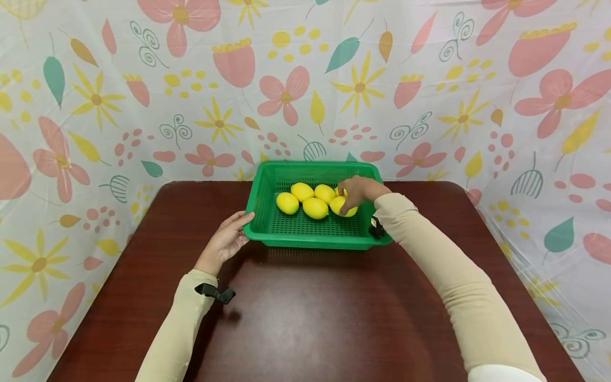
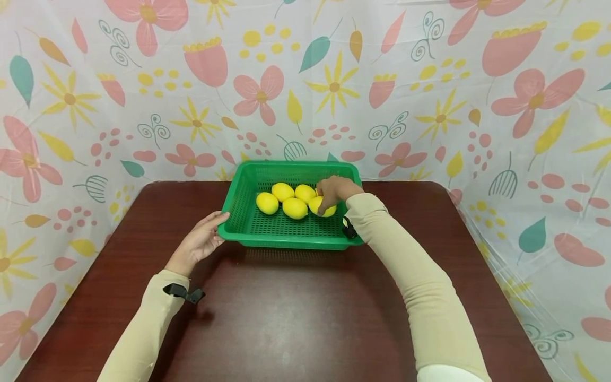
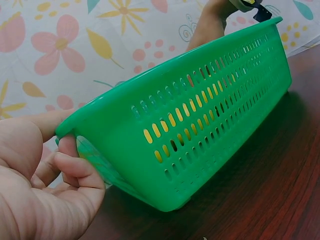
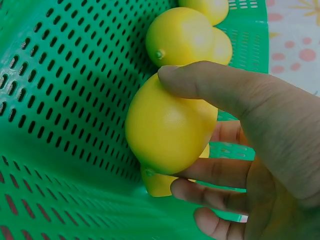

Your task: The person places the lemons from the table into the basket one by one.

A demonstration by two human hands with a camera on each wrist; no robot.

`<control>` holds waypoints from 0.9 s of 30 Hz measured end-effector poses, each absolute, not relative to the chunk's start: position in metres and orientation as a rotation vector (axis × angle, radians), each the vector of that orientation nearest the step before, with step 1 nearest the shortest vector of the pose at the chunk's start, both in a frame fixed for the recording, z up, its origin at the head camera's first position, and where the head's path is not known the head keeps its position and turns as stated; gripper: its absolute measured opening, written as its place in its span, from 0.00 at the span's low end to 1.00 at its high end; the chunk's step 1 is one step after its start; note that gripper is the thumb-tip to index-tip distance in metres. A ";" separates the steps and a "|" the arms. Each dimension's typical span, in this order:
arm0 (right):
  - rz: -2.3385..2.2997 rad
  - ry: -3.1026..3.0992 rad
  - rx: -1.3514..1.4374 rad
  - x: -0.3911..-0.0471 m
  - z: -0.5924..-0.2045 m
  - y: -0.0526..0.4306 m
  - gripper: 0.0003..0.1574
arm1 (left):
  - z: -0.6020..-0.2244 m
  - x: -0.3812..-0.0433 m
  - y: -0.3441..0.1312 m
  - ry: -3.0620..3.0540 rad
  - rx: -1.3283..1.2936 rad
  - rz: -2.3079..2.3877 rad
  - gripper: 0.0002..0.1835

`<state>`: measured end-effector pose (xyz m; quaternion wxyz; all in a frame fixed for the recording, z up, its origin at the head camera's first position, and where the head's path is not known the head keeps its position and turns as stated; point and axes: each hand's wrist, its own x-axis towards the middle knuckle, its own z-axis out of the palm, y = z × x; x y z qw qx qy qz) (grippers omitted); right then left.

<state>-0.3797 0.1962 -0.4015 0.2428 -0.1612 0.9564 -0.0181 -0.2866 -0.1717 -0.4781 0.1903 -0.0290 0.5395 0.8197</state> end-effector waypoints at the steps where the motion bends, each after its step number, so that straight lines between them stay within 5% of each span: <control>1: -0.051 2.614 -0.436 -0.380 -0.402 0.196 0.40 | -0.478 -0.287 -0.171 1.515 -0.087 2.305 0.04; 17: -0.061 2.720 -0.416 -0.370 -0.387 0.197 0.37 | -0.478 -0.288 -0.171 1.532 -0.065 2.295 0.07; 27: -0.421 2.896 -0.571 -0.324 -0.375 0.202 0.27 | -0.476 -0.286 -0.172 1.611 -0.064 2.276 0.07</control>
